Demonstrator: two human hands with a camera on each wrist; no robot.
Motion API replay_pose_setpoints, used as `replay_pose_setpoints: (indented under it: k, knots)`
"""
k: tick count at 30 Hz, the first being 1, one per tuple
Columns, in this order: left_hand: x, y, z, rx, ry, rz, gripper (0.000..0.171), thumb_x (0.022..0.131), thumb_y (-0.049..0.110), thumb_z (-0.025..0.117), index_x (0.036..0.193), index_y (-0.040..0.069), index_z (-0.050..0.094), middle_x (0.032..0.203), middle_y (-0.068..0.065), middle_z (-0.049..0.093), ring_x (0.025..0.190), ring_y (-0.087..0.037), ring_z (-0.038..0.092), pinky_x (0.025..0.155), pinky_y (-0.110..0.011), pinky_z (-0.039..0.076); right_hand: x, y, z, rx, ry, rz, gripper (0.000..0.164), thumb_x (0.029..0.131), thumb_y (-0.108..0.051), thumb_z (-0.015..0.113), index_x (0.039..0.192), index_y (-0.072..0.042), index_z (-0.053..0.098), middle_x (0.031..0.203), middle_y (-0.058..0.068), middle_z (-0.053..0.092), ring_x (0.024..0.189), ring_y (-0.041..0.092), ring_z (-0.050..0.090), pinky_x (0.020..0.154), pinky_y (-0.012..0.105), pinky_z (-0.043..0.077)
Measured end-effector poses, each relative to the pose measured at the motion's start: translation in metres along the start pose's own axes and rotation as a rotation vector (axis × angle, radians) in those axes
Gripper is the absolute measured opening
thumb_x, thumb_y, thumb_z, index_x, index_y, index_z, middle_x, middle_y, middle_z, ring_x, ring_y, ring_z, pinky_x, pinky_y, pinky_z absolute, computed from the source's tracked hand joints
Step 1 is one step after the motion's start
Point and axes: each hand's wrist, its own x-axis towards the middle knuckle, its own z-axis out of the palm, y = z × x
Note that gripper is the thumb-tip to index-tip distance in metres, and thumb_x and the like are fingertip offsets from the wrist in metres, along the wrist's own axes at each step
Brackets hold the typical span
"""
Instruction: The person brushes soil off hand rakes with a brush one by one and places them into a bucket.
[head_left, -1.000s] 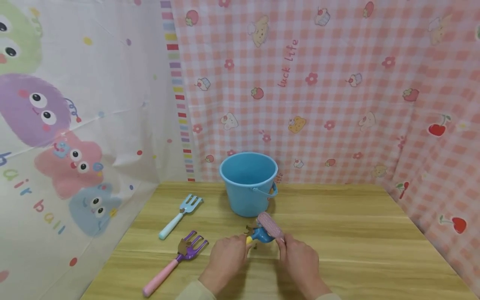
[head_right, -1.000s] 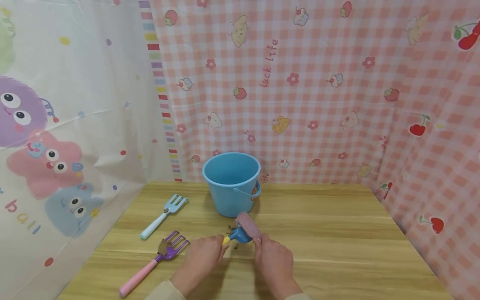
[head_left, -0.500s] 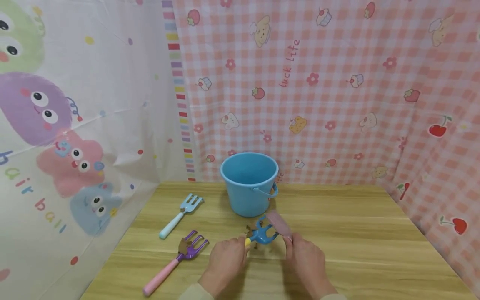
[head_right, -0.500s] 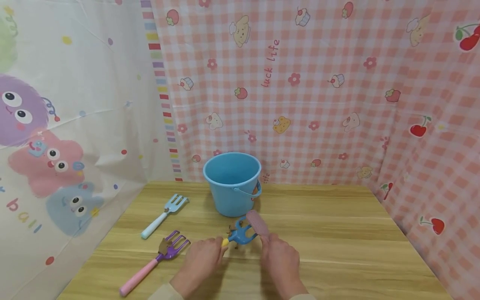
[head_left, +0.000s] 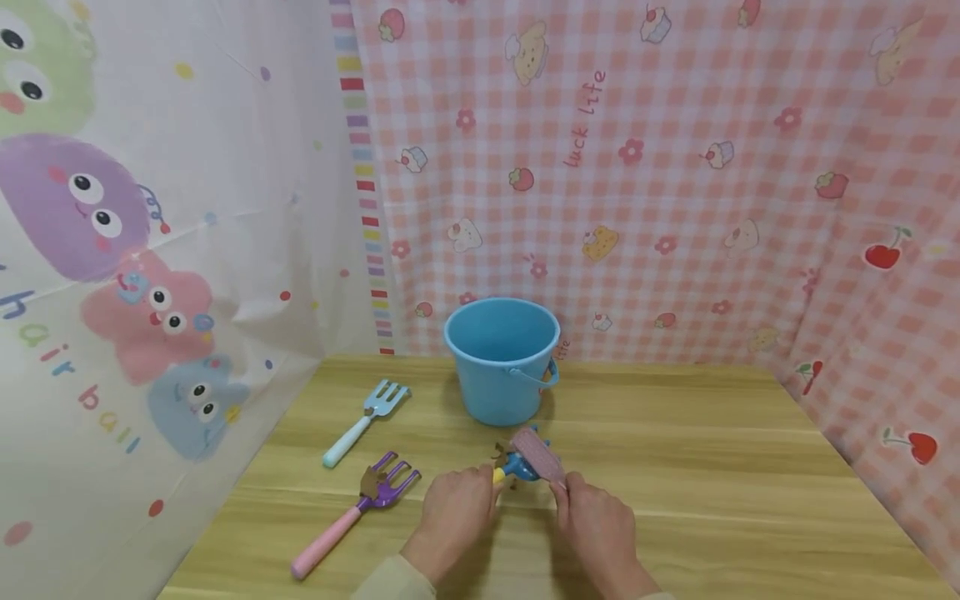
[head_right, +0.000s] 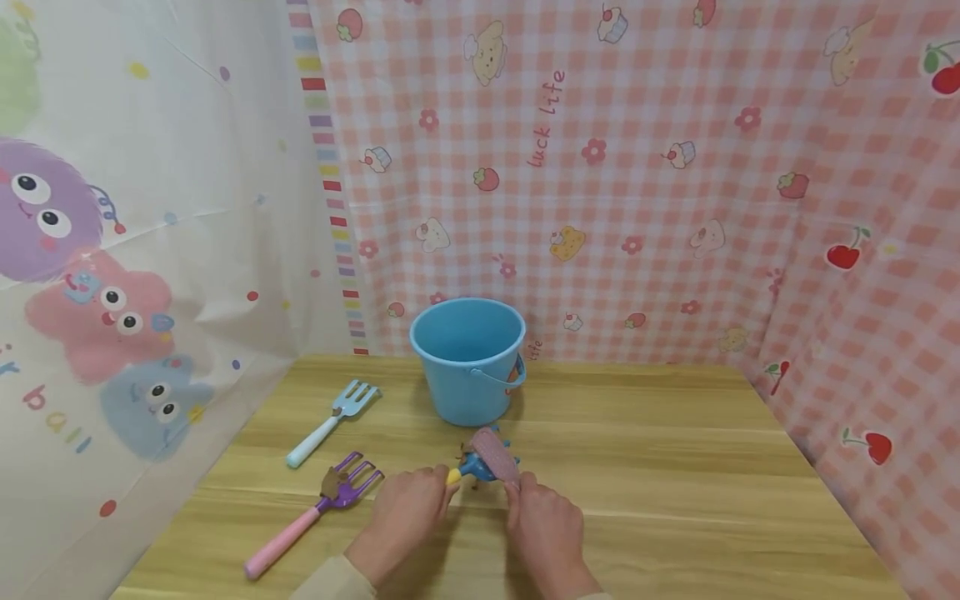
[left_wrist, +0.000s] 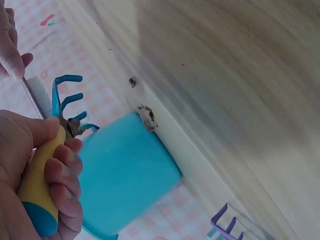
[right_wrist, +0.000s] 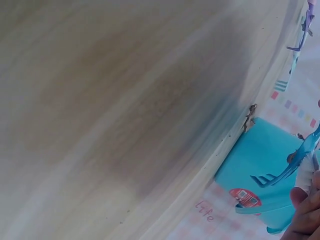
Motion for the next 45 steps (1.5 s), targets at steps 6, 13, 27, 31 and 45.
replay_pose_setpoints:
  k: [6, 13, 27, 31, 45]
  knots:
    - [0.0, -0.004, -0.001, 0.036, -0.017, -0.002, 0.03, 0.088, 0.035, 0.073, 0.076, 0.012, 0.058, 0.057, 0.003, 0.048, 0.044, -0.012, 0.045, 0.041, -0.027, 0.035, 0.003, 0.012, -0.005, -0.002, -0.049, 0.073, 0.023, 0.093, -0.023, 0.068, 0.082, -0.004, 0.06, 0.051, 0.003, 0.048, 0.041, 0.02, 0.046, 0.036, 0.038, 0.035]
    - [0.005, -0.002, -0.007, -0.024, -0.04, 0.022, 0.029, 0.09, 0.034, 0.071, 0.077, 0.011, 0.058, 0.057, 0.002, 0.049, 0.045, -0.013, 0.045, 0.041, -0.028, 0.036, 0.009, 0.0, -0.001, 0.038, 0.084, -0.016, 0.024, 0.088, -0.024, 0.072, 0.079, -0.007, 0.057, 0.051, 0.003, 0.049, 0.04, 0.024, 0.048, 0.035, 0.04, 0.036]
    - [-0.002, -0.002, -0.004, -0.025, -0.042, 0.044, 0.03, 0.089, 0.034, 0.071, 0.073, 0.013, 0.056, 0.057, 0.002, 0.049, 0.045, -0.014, 0.046, 0.042, -0.029, 0.036, 0.015, -0.002, 0.001, -0.019, -0.054, 0.018, 0.028, 0.092, -0.024, 0.069, 0.074, -0.009, 0.052, 0.054, 0.005, 0.052, 0.044, 0.027, 0.053, 0.038, 0.041, 0.036]
    - [-0.005, -0.003, -0.001, -0.021, -0.055, 0.052, 0.031, 0.091, 0.035, 0.068, 0.072, 0.014, 0.054, 0.056, 0.003, 0.047, 0.044, -0.012, 0.043, 0.042, -0.028, 0.035, 0.017, 0.004, 0.0, -0.005, -0.146, 0.063, 0.029, 0.096, -0.026, 0.064, 0.076, -0.01, 0.052, 0.056, 0.008, 0.055, 0.047, 0.029, 0.056, 0.039, 0.042, 0.038]
    - [0.005, -0.005, 0.001, -0.001, -0.052, 0.097, 0.029, 0.088, 0.035, 0.073, 0.073, 0.013, 0.059, 0.058, 0.002, 0.054, 0.047, -0.014, 0.052, 0.044, -0.03, 0.04, 0.01, -0.013, 0.003, 0.013, 0.01, -0.099, 0.027, 0.089, -0.024, 0.072, 0.075, -0.012, 0.052, 0.051, -0.001, 0.044, 0.04, 0.02, 0.046, 0.035, 0.037, 0.033]
